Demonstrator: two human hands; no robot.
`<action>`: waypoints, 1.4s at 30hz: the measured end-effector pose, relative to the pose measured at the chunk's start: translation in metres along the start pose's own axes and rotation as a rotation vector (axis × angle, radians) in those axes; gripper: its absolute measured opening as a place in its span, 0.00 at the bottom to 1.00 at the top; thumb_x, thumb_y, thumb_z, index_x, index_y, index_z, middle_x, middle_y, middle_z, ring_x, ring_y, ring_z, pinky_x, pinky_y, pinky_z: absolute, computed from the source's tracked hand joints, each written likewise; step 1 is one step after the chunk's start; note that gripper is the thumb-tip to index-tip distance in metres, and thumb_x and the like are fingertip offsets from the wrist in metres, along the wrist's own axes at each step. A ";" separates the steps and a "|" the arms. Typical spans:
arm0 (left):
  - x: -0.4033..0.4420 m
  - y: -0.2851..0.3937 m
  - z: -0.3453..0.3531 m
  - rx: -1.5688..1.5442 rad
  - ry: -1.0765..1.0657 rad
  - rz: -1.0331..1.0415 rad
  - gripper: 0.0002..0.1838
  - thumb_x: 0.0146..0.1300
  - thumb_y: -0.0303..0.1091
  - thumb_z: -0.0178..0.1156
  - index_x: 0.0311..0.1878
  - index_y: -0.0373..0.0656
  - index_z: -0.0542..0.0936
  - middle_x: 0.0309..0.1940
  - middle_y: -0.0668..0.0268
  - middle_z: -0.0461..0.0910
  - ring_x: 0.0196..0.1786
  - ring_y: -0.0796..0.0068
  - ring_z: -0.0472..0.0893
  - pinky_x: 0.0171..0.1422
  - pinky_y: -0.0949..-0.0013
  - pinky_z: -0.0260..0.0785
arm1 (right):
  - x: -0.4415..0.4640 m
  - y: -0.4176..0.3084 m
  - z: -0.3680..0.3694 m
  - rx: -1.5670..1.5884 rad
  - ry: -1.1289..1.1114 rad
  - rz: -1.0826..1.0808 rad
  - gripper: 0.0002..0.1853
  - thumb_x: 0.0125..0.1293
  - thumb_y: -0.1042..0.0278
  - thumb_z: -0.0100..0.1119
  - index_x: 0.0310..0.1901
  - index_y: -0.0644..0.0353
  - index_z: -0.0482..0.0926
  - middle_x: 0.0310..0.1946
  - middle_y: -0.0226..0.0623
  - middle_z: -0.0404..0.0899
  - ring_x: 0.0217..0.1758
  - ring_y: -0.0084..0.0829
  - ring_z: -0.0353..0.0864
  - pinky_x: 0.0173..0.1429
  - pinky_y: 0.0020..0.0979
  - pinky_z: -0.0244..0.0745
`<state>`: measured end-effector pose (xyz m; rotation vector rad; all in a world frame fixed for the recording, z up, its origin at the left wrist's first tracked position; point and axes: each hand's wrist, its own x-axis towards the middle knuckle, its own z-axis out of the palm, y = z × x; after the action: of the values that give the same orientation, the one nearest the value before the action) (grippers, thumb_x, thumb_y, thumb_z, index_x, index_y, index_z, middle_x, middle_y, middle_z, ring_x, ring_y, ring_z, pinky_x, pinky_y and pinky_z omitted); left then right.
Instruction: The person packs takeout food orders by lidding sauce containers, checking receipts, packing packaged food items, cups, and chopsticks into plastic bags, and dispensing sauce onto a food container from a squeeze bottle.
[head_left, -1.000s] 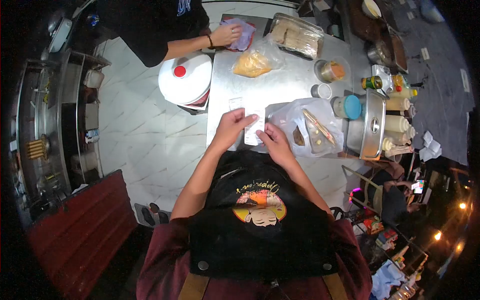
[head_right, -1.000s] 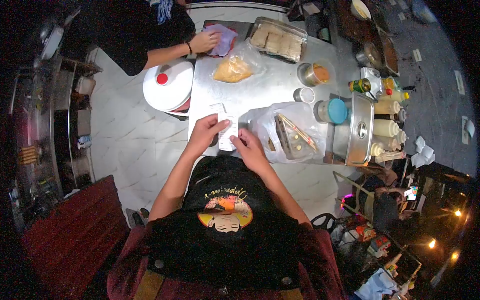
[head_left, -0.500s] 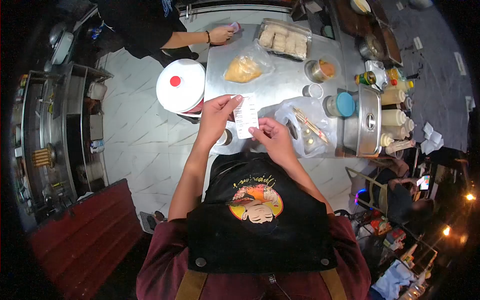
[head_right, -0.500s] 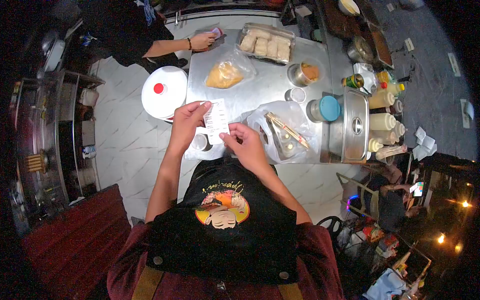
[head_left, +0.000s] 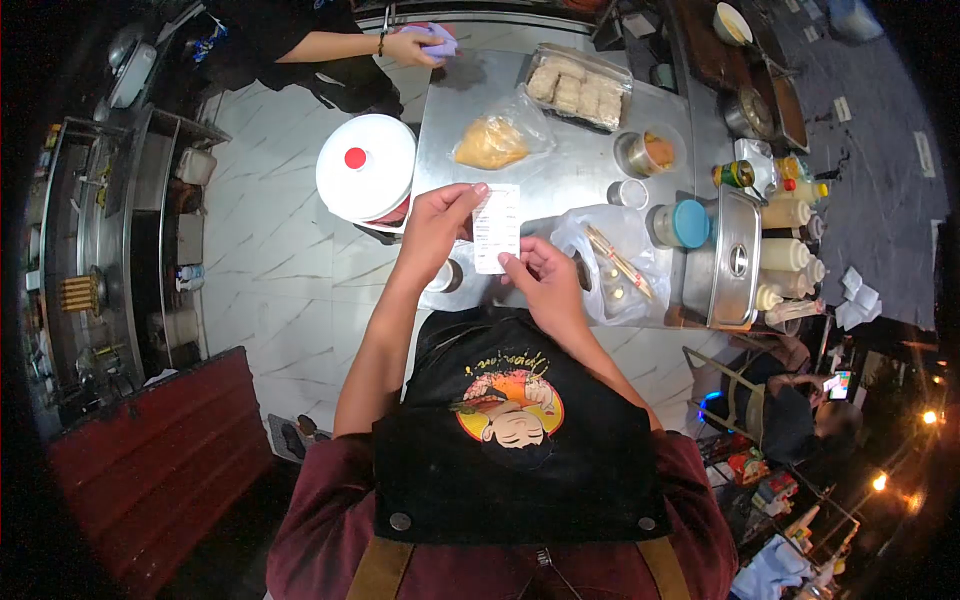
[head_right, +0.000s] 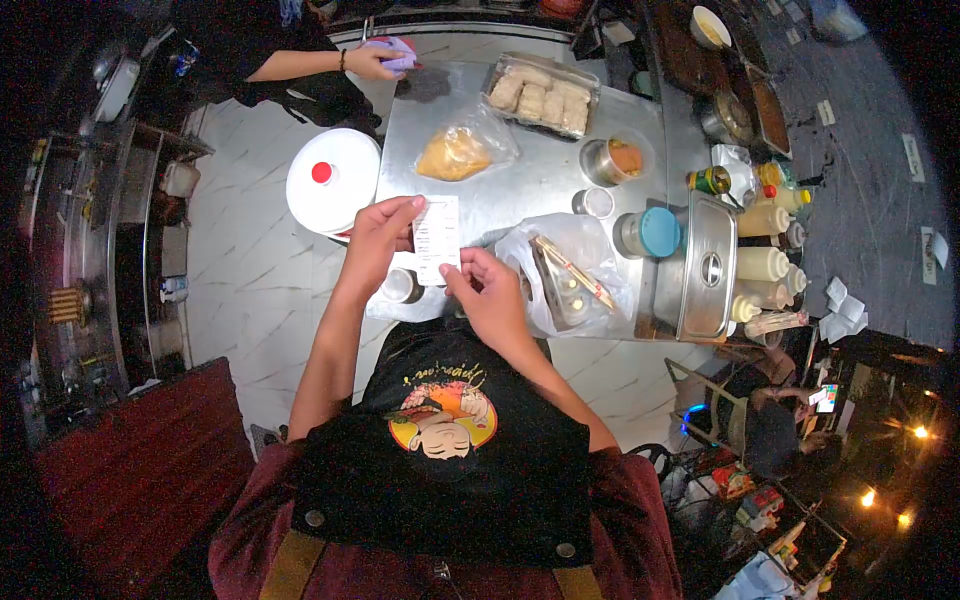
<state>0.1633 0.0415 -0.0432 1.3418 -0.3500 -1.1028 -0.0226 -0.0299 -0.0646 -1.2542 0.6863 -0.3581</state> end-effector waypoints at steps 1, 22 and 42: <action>-0.001 0.003 0.000 -0.005 0.010 -0.025 0.17 0.75 0.39 0.64 0.55 0.34 0.85 0.39 0.66 0.88 0.38 0.81 0.86 0.42 0.74 0.78 | 0.000 -0.002 0.000 0.000 0.006 0.014 0.09 0.75 0.71 0.65 0.52 0.66 0.81 0.38 0.29 0.87 0.36 0.16 0.82 0.43 0.21 0.75; -0.001 -0.043 0.012 -0.164 0.054 -0.090 0.15 0.74 0.35 0.64 0.54 0.33 0.85 0.44 0.63 0.88 0.42 0.75 0.88 0.50 0.69 0.81 | -0.053 -0.054 -0.032 -0.155 -0.053 0.100 0.20 0.76 0.73 0.61 0.66 0.69 0.75 0.43 0.38 0.88 0.43 0.22 0.85 0.48 0.25 0.80; 0.000 -0.060 0.125 -0.010 -0.158 -0.235 0.16 0.76 0.39 0.61 0.55 0.35 0.85 0.43 0.63 0.89 0.42 0.76 0.89 0.46 0.69 0.83 | -0.014 0.014 -0.174 -0.900 0.316 -0.598 0.15 0.67 0.71 0.67 0.54 0.63 0.83 0.44 0.44 0.81 0.49 0.42 0.81 0.53 0.38 0.78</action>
<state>0.0427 -0.0232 -0.0632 1.3139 -0.3068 -1.4101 -0.1475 -0.1475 -0.0998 -2.3056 0.7554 -0.8010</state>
